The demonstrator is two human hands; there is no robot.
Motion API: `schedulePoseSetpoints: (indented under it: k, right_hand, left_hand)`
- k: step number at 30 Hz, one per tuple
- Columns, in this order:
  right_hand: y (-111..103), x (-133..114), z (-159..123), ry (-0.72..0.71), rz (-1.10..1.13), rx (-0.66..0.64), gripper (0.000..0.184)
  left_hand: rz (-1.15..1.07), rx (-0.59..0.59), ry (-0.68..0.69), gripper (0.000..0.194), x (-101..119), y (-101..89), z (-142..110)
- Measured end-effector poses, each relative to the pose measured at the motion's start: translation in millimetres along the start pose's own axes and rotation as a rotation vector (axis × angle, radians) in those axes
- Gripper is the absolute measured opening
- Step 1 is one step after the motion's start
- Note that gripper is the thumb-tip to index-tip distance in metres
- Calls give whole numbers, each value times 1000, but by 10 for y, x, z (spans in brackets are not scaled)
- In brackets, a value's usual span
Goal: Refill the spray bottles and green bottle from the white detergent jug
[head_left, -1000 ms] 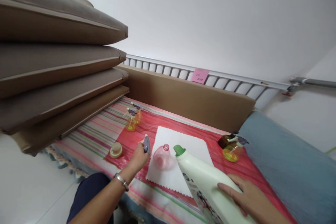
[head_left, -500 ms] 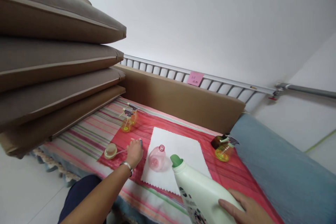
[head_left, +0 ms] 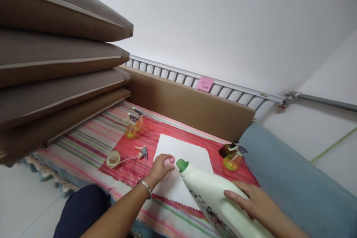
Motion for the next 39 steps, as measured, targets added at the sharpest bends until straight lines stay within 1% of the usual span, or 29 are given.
schedulePoseSetpoints:
  k: [3,7,12,17,22,29,33,39]
  right_hand:
    - [-84,-41,66,-23,-65,19,47]
    - [-148,-73,156,-33,-154,24,47]
    - [-157,-100,252,-39,-155,12,45]
    - [-153,-152,315,-70,-220,23,43]
    - [-207,-220,368,-51,-275,9,40]
    - [-263,-274,443,-63,-347,-4,36]
    - [-290,-322,464,-48,-393,-5,38]
    - [-315,-374,482,-71,-400,-3,38]
  left_hand:
    - [3,-19,0,38,38,37,-47]
    - [26,-43,-12,41,78,41,-73]
    - [58,-81,-25,45,103,43,-58]
    - [81,-112,-36,45,117,54,-42]
    - [94,-121,-52,45,121,58,-35]
    - [92,-128,-55,43,134,57,-34]
    - [92,-129,-56,44,136,53,-27]
    - [94,-138,-56,45,147,46,-22]
Point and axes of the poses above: each hand's wrist, its own z-axis towards the middle knuckle, its own y-axis out of the palm, x = y × z, the point moved 4 cm from there along z, towards the middle knuckle, and after that the axes turned 6 degrees about x, right-handed, at the moved point
